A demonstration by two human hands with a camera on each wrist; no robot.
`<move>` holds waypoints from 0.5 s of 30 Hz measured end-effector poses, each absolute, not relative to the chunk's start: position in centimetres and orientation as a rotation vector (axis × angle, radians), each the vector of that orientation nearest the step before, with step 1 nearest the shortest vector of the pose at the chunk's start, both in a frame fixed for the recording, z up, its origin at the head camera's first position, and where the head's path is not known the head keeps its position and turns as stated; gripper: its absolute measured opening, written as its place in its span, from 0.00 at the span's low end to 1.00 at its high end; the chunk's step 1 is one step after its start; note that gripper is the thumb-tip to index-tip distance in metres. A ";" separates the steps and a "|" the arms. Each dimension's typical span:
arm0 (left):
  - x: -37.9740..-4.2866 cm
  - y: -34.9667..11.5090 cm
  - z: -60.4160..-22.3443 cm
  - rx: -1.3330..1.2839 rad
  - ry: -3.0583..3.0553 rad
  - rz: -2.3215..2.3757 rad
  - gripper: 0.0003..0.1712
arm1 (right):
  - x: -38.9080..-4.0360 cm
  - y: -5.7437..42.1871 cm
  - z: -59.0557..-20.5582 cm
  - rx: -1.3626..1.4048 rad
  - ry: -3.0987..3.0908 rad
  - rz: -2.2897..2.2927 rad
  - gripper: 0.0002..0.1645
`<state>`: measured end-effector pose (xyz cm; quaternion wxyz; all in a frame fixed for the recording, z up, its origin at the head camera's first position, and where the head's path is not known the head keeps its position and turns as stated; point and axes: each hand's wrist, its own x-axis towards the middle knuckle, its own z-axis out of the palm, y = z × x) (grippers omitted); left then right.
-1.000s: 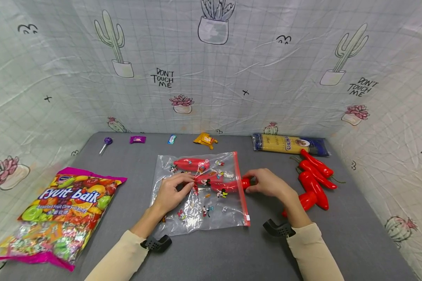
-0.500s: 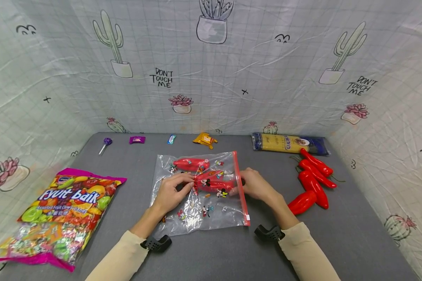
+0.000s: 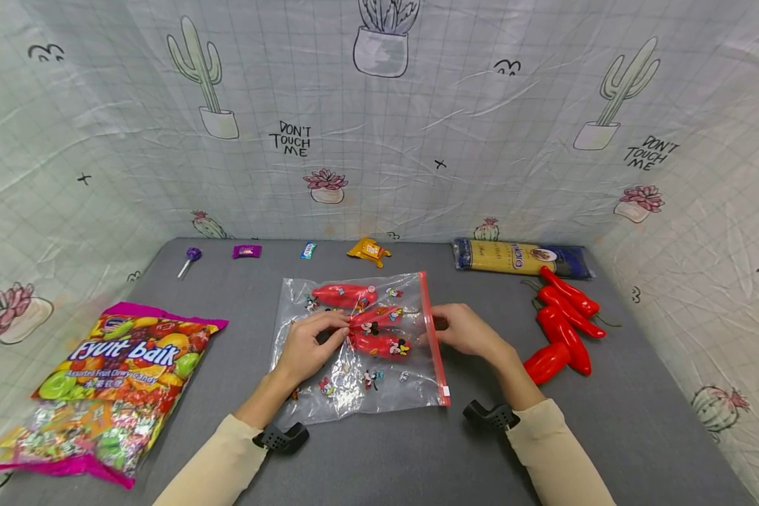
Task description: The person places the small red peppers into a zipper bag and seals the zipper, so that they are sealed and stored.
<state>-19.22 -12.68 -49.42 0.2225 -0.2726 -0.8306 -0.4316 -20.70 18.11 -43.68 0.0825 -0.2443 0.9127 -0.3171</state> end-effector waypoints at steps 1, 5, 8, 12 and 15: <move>-19.2 -12.7 -49.4 -0.750 -2.297 -1.193 0.04 | -20.7 18.4 -43.5 -0.717 2.728 -0.953 0.12; -19.1 -12.7 -49.4 -0.747 -2.301 -1.189 0.04 | -20.8 19.9 -42.6 -0.662 2.748 -0.947 0.20; -19.1 -12.7 -49.5 -0.747 -2.304 -1.192 0.04 | -20.9 21.3 -42.0 -0.583 2.777 -0.951 0.25; -19.2 -12.7 -49.6 -0.741 -2.310 -1.199 0.04 | -21.0 23.4 -41.2 -0.445 2.836 -0.956 0.28; -19.2 -12.7 -49.6 -0.737 -2.314 -1.193 0.05 | -21.0 25.3 -40.7 -0.327 2.866 -0.954 0.29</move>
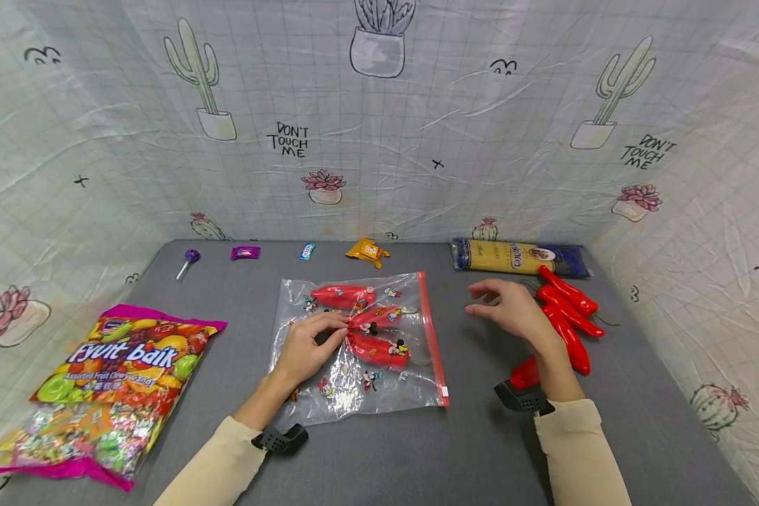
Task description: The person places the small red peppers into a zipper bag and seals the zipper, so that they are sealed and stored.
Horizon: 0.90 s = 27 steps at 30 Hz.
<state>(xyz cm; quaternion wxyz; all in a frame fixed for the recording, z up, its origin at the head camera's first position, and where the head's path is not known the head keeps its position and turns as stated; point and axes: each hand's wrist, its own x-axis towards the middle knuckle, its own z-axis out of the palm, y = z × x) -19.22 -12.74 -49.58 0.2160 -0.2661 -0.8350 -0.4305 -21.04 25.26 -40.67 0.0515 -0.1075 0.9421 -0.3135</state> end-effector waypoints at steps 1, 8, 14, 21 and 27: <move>-19.2 -12.7 -49.6 -0.737 -2.315 -1.190 0.05 | -21.1 25.9 -40.5 -0.291 2.871 -0.951 0.30; -19.2 -12.8 -49.5 -0.723 -2.337 -1.191 0.05 | -20.9 29.6 -39.9 -0.044 2.930 -0.896 0.36; -19.2 -12.8 -49.5 -0.724 -2.334 -1.199 0.05 | -20.3 32.4 -40.1 0.071 2.973 -0.860 0.39; -19.2 -12.7 -49.6 -0.738 -2.304 -1.195 0.05 | -19.9 34.1 -40.7 0.162 2.946 -0.827 0.41; -19.3 -12.7 -49.7 -0.738 -2.298 -1.186 0.04 | -20.1 34.3 -40.8 0.139 2.895 -0.759 0.40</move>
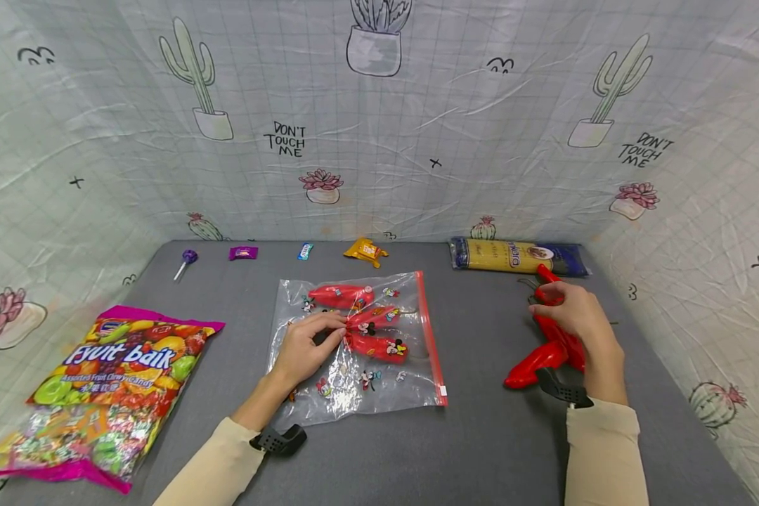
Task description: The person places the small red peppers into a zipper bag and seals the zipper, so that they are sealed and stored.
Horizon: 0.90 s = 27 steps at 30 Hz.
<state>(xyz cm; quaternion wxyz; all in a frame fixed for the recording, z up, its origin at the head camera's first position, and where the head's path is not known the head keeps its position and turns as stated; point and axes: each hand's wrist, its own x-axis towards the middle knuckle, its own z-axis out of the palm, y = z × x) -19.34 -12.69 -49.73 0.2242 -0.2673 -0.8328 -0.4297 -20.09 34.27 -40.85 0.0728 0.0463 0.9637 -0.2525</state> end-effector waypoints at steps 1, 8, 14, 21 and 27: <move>-19.4 -12.7 -49.7 -0.739 -2.296 -1.184 0.04 | -20.1 34.2 -40.8 0.133 2.891 -0.754 0.40; -19.3 -12.7 -49.6 -0.743 -2.299 -1.193 0.04 | -20.5 34.3 -41.5 0.061 2.892 -0.682 0.36; -19.2 -12.7 -49.6 -0.734 -2.316 -1.199 0.04 | -20.8 34.1 -42.1 0.033 2.896 -0.660 0.35; -19.2 -12.7 -49.6 -0.737 -2.308 -1.208 0.04 | -20.7 33.9 -41.8 0.061 2.919 -0.653 0.31; -19.3 -12.7 -49.7 -0.742 -2.306 -1.206 0.04 | -20.1 33.1 -40.2 0.052 3.010 -0.748 0.25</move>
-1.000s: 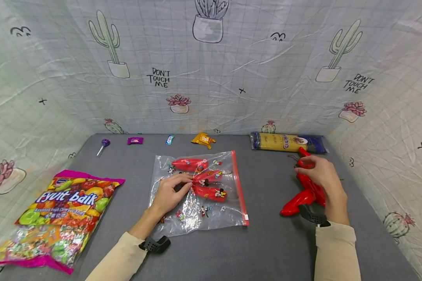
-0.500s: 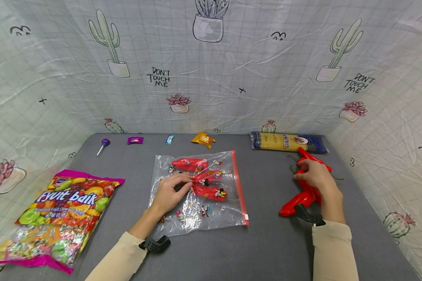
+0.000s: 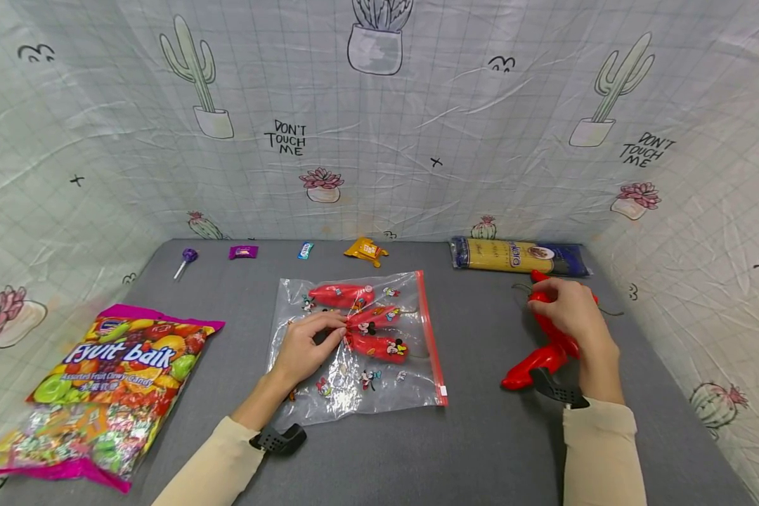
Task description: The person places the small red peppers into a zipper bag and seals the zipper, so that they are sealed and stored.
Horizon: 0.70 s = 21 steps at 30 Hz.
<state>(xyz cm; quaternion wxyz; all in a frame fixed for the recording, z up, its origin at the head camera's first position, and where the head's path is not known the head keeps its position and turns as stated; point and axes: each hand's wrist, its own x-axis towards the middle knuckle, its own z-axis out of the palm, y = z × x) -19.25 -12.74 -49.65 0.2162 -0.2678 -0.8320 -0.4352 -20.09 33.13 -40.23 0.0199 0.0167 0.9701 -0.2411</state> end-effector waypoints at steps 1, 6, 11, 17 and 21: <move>-19.3 -12.7 -49.7 -0.745 -2.303 -1.200 0.04 | -19.9 32.9 -39.8 0.043 3.035 -0.772 0.25; -19.3 -12.8 -49.8 -0.754 -2.290 -1.201 0.04 | -18.9 31.8 -37.8 0.001 3.159 -0.918 0.26; -19.3 -12.8 -49.7 -0.750 -2.298 -1.205 0.04 | -18.3 31.1 -36.8 -0.003 3.184 -1.079 0.30; -19.2 -12.8 -49.6 -0.745 -2.315 -1.203 0.05 | -18.6 30.4 -36.9 -0.062 3.086 -1.172 0.31; -19.2 -12.8 -49.6 -0.737 -2.326 -1.205 0.05 | -18.8 30.0 -37.2 -0.132 3.014 -1.196 0.30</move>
